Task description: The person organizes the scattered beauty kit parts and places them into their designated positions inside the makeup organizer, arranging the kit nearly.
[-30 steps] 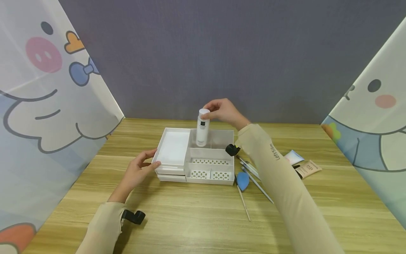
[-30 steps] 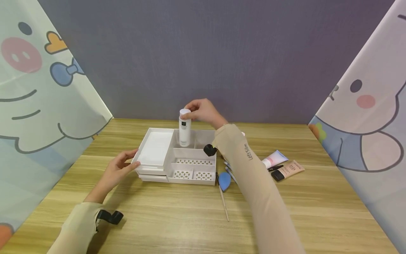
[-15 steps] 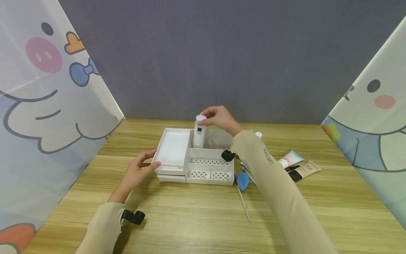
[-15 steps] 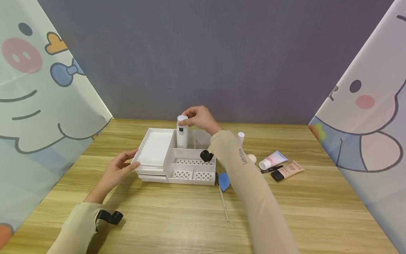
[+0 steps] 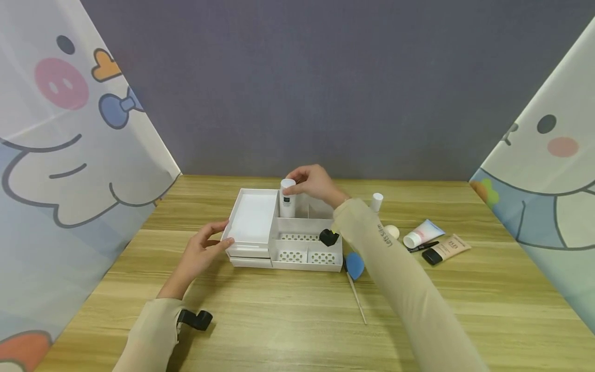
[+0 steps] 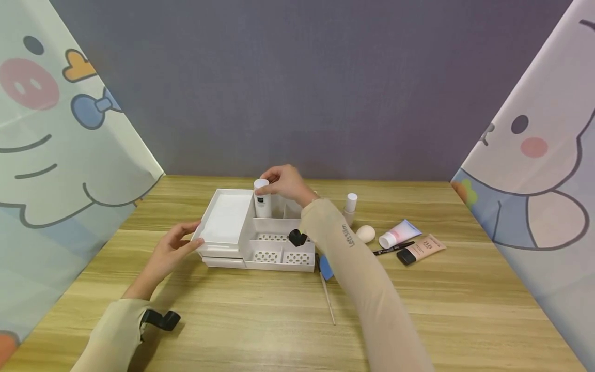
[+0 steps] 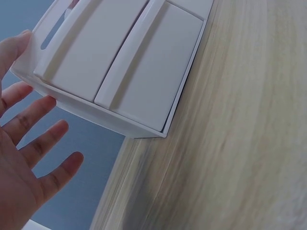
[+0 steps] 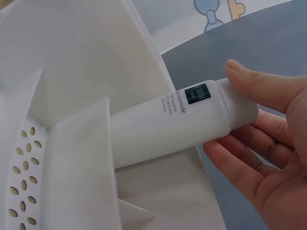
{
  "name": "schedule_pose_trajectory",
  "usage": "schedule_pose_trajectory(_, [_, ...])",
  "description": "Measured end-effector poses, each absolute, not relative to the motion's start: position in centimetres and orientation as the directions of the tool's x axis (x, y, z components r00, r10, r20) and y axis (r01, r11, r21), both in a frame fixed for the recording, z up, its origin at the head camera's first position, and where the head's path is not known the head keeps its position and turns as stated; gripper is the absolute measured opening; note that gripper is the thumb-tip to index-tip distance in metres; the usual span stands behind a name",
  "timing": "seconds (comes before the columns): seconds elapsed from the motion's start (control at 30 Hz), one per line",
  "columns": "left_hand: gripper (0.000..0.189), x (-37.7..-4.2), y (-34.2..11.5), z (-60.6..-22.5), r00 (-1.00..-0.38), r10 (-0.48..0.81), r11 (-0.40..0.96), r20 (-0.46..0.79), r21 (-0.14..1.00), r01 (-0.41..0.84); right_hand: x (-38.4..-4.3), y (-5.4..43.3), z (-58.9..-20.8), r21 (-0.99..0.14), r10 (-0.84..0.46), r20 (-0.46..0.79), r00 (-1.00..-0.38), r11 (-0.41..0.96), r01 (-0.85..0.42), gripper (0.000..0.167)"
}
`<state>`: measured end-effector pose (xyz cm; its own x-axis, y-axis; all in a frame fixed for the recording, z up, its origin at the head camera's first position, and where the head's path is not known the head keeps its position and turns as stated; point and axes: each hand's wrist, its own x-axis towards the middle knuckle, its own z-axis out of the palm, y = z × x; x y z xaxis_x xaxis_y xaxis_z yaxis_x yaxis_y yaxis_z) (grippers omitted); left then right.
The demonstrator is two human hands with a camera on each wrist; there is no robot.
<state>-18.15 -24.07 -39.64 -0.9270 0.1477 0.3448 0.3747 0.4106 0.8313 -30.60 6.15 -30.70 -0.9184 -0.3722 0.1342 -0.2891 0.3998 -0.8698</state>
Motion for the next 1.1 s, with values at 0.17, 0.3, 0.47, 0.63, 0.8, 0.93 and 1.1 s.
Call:
schedule_pose_trajectory(0.17, [0.033, -18.1, -24.1, -39.6, -0.931, 0.141, 0.418, 0.337, 0.832, 0.365, -30.4, 5.9, -31.3, -0.849, -0.386, 0.15, -0.91, 0.421, -0.318, 0.035])
schedule_pose_trajectory(0.3, [0.03, -17.9, -24.0, -39.5, -0.932, 0.135, 0.431, 0.337, 0.827, 0.361, -30.2, 5.8, -31.7, -0.846, -0.401, 0.132, -0.907, 0.431, -0.313, 0.036])
schedule_pose_trajectory(0.47, [0.026, -17.8, -24.1, -39.6, -0.928, 0.137, 0.422, 0.346, 0.827, 0.371, -30.0, 5.6, -32.0, -0.844, -0.399, 0.121, -0.909, 0.441, -0.306, 0.037])
schedule_pose_trajectory(0.63, [0.026, -17.8, -24.3, -39.7, -0.933, 0.135, 0.42, 0.334, 0.833, 0.36, -30.0, 5.5, -32.2, -0.837, -0.393, 0.123, -0.911, 0.452, -0.308, 0.036])
schedule_pose_trajectory(0.8, [0.025, -17.8, -24.2, -39.5, -0.943, 0.135, 0.426, 0.305, 0.841, 0.333, -30.1, 5.7, -32.2, -0.829, -0.409, 0.121, -0.905, 0.46, -0.318, 0.037])
schedule_pose_trajectory(0.93, [0.025, -17.8, -24.1, -39.3, -0.947, 0.13, 0.421, 0.293, 0.848, 0.32, -30.2, 5.8, -32.2, -0.824, -0.421, 0.122, -0.899, 0.461, -0.328, 0.039])
schedule_pose_trajectory(1.1, [0.025, -17.7, -23.9, -39.1, -0.939, 0.127, 0.42, 0.319, 0.841, 0.342, -30.3, 6.0, -32.2, -0.824, -0.434, 0.121, -0.893, 0.457, -0.334, 0.042])
